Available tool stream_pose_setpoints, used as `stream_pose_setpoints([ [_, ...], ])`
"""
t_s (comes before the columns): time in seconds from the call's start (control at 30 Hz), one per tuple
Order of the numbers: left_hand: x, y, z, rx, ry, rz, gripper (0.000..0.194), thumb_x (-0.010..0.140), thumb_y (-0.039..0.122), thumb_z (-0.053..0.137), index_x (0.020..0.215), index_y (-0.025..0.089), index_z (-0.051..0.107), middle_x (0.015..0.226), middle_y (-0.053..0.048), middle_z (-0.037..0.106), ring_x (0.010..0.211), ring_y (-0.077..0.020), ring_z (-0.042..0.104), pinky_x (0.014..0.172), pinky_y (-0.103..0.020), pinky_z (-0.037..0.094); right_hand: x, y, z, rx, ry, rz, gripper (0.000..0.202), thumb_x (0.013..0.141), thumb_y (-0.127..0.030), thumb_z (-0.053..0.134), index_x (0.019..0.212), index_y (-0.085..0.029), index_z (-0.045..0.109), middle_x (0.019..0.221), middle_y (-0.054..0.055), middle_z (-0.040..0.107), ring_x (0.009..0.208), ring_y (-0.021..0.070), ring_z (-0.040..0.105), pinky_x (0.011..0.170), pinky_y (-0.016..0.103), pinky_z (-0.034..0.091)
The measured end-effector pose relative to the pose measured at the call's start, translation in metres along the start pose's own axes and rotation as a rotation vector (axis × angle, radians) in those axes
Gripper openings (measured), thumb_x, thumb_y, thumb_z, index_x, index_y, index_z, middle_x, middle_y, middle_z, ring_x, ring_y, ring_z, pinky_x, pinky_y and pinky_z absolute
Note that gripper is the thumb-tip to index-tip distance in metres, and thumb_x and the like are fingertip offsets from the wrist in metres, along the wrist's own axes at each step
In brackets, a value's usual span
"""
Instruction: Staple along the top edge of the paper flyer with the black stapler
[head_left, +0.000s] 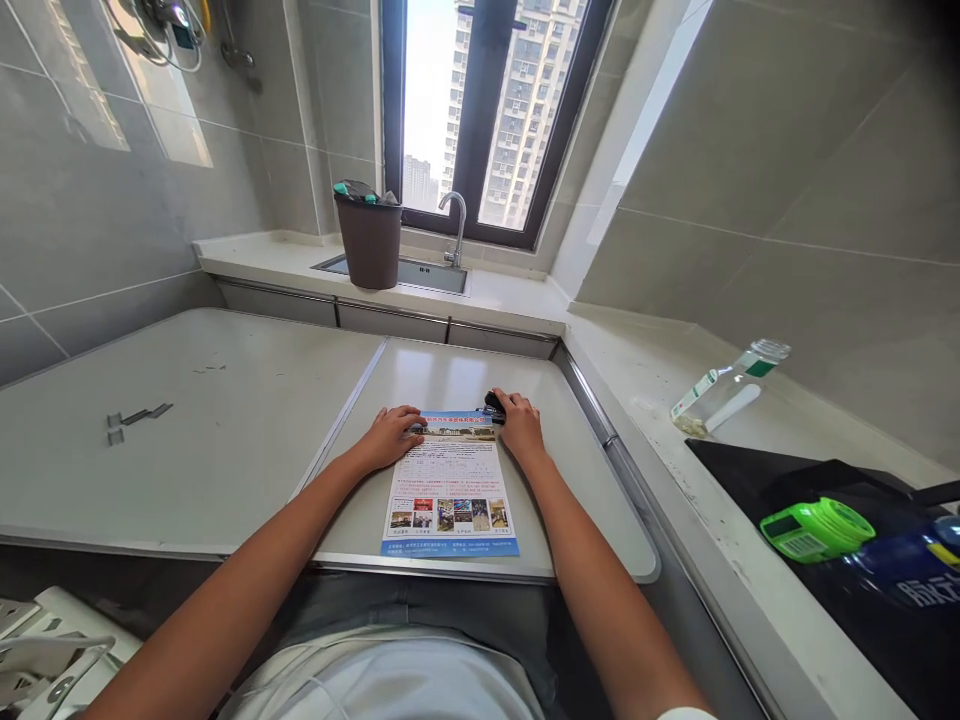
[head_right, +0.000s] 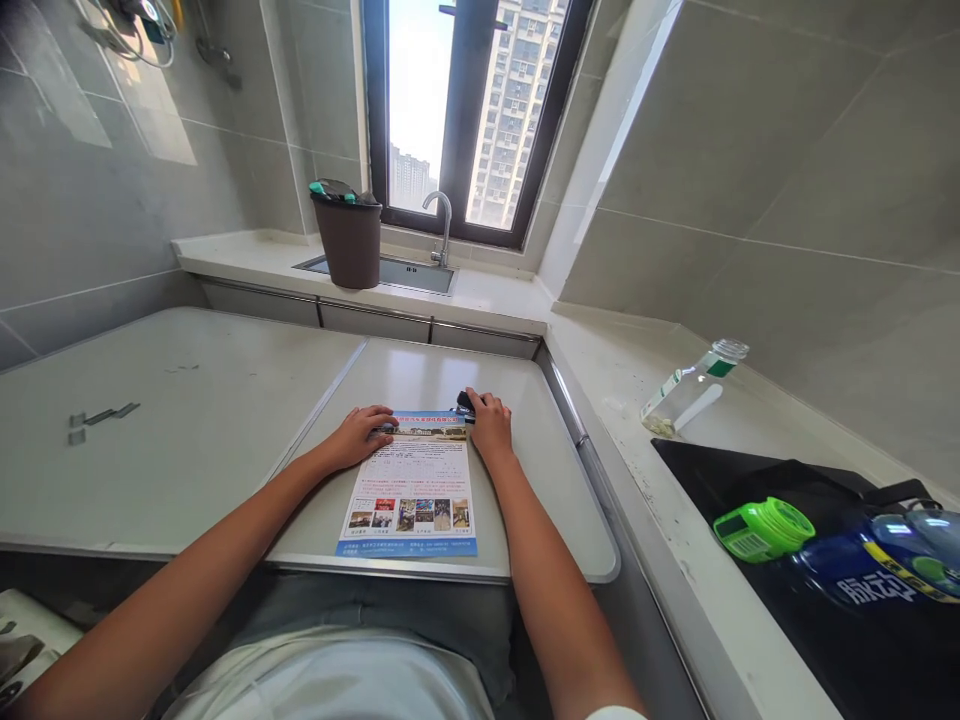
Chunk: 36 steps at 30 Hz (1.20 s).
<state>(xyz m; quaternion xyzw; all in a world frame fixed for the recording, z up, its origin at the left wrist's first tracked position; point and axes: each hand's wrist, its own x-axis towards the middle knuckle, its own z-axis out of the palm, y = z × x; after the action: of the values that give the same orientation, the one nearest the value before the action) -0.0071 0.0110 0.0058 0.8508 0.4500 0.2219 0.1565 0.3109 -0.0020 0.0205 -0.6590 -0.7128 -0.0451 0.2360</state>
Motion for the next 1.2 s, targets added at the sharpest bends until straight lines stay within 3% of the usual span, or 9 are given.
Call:
stream_pose_setpoints([
  [0.2, 0.001, -0.002, 0.000, 0.010, 0.017, 0.032, 0.031, 0.094, 0.036, 0.063, 0.122, 0.028, 0.074, 0.141, -0.011, 0.063, 0.132, -0.0314, 0.058, 0.121, -0.057, 0.035, -0.001, 0.007, -0.007, 0.047, 0.096, 0.272, 0.024, 0.087, -0.014, 0.064, 0.109, -0.020, 0.070, 0.108, 0.013, 0.070, 0.104, 0.0303, 0.060, 0.082, 0.036, 0.043],
  [0.4, 0.000, -0.003, 0.003, -0.001, 0.042, 0.030, 0.030, 0.094, 0.038, 0.062, 0.121, 0.028, 0.072, 0.139, -0.010, 0.063, 0.130, -0.0315, 0.059, 0.122, -0.058, 0.034, -0.003, -0.007, -0.015, 0.181, 0.279, 0.292, 0.021, 0.090, -0.022, 0.062, 0.110, -0.018, 0.065, 0.116, 0.014, 0.068, 0.105, 0.0296, 0.061, 0.083, 0.035, 0.043],
  [0.6, 0.003, -0.004, 0.003, -0.145, 0.139, 0.002, 0.034, 0.105, 0.030, 0.033, 0.121, 0.022, 0.063, 0.129, -0.010, 0.065, 0.122, -0.0258, 0.061, 0.114, -0.050, 0.043, -0.020, -0.063, -0.021, 0.308, 0.049, 0.151, 0.013, 0.086, -0.027, 0.071, 0.095, -0.023, 0.061, 0.102, 0.007, 0.072, 0.091, 0.0241, 0.065, 0.075, 0.031, 0.042],
  [0.7, 0.004, -0.007, 0.003, -0.221, 0.231, -0.044, 0.032, 0.105, 0.030, 0.032, 0.120, 0.021, 0.060, 0.121, -0.010, 0.064, 0.116, -0.0243, 0.061, 0.108, -0.044, 0.048, -0.039, -0.096, -0.021, 0.284, -0.066, 0.038, 0.015, 0.087, -0.029, 0.071, 0.095, -0.025, 0.059, 0.100, 0.005, 0.072, 0.090, 0.0226, 0.066, 0.072, 0.030, 0.042],
  [0.8, 0.004, -0.009, 0.003, -0.229, 0.262, -0.050, 0.030, 0.105, 0.030, 0.034, 0.115, 0.021, 0.060, 0.116, -0.009, 0.064, 0.113, -0.0243, 0.060, 0.107, -0.045, 0.048, -0.057, -0.111, -0.022, 0.184, -0.150, -0.019, 0.017, 0.087, -0.027, 0.071, 0.096, -0.026, 0.057, 0.103, 0.005, 0.072, 0.091, 0.0225, 0.066, 0.070, 0.030, 0.041],
  [0.9, 0.004, -0.008, 0.004, -0.216, 0.255, -0.047, 0.028, 0.103, 0.027, 0.036, 0.111, 0.021, 0.062, 0.115, -0.009, 0.063, 0.111, -0.0249, 0.061, 0.106, -0.045, 0.049, -0.070, -0.097, -0.028, 0.120, -0.155, 0.009, 0.019, 0.086, -0.023, 0.069, 0.098, -0.026, 0.054, 0.106, 0.005, 0.071, 0.092, 0.0228, 0.066, 0.070, 0.030, 0.041],
  [1.03, 0.003, -0.008, 0.005, -0.217, 0.243, -0.080, 0.029, 0.102, 0.025, 0.035, 0.108, 0.023, 0.063, 0.114, -0.009, 0.061, 0.109, -0.0248, 0.061, 0.102, -0.044, 0.051, -0.081, -0.048, -0.039, 0.170, -0.086, 0.074, 0.019, 0.083, -0.021, 0.070, 0.093, -0.026, 0.054, 0.103, 0.005, 0.070, 0.093, 0.0238, 0.066, 0.073, 0.031, 0.043],
  [1.2, 0.001, -0.009, 0.004, -0.219, 0.232, -0.095, 0.030, 0.104, 0.031, 0.035, 0.107, 0.022, 0.064, 0.112, -0.009, 0.059, 0.104, -0.0246, 0.061, 0.100, -0.044, 0.051, -0.078, 0.009, -0.048, 0.315, -0.114, 0.085, 0.024, 0.080, -0.038, 0.075, 0.094, -0.024, 0.061, 0.094, 0.004, 0.072, 0.087, 0.0245, 0.067, 0.076, 0.033, 0.048],
])
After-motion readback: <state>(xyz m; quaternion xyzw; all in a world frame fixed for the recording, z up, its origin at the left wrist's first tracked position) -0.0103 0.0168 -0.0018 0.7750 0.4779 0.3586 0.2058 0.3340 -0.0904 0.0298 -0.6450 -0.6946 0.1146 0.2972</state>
